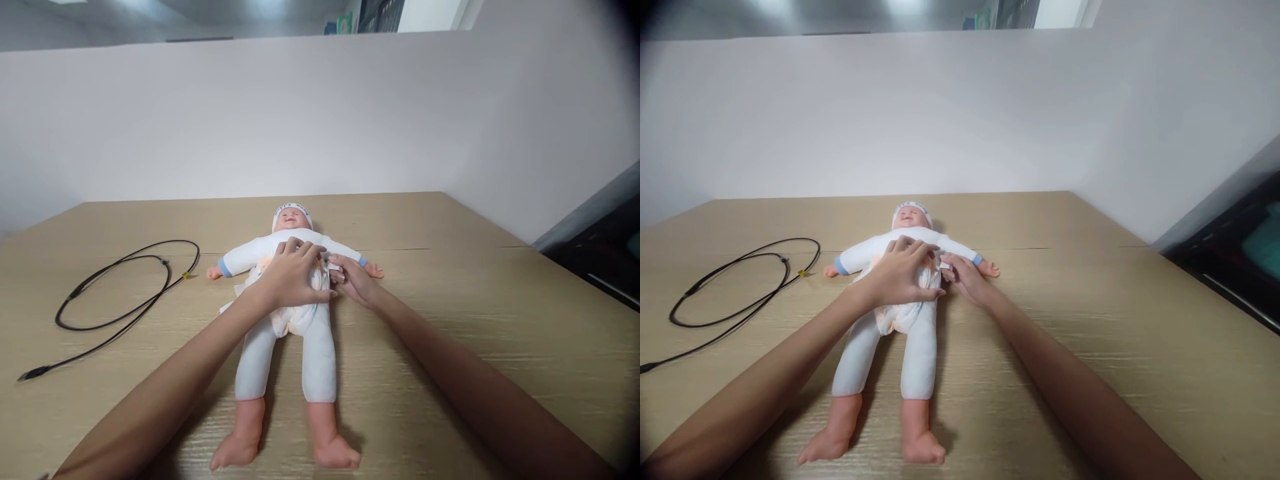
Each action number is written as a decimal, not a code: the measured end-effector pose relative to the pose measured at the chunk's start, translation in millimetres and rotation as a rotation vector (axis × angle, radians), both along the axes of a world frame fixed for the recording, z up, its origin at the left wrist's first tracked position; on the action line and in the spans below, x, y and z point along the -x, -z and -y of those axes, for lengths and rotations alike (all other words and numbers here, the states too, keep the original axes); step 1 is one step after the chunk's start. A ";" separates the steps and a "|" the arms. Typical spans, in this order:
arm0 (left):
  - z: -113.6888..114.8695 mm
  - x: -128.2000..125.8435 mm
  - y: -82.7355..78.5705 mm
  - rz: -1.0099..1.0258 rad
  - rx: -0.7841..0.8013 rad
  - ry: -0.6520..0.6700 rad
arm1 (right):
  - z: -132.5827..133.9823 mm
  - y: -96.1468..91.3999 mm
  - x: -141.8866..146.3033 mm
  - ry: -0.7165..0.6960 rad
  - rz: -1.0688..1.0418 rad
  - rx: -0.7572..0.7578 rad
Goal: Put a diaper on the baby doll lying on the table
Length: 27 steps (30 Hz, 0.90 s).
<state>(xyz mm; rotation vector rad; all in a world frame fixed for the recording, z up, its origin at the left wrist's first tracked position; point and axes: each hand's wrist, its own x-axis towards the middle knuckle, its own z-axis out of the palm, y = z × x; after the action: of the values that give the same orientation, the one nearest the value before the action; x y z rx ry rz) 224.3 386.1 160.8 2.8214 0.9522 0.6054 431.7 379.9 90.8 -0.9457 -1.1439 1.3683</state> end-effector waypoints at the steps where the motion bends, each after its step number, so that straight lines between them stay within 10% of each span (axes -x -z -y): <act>1: 0.4 0.2 -0.1 0.008 0.008 0.000 | -0.1 0.2 1.0 -0.009 -0.010 0.000; 27: 1.9 5.1 -4.1 0.039 0.099 0.041 | 7.2 -3.7 -6.1 -0.061 -0.180 0.006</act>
<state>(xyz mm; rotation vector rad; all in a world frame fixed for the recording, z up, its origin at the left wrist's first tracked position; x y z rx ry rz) 219.3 384.3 164.9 2.7243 0.8902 0.5894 437.8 372.6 94.5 -0.7807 -1.0394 1.4749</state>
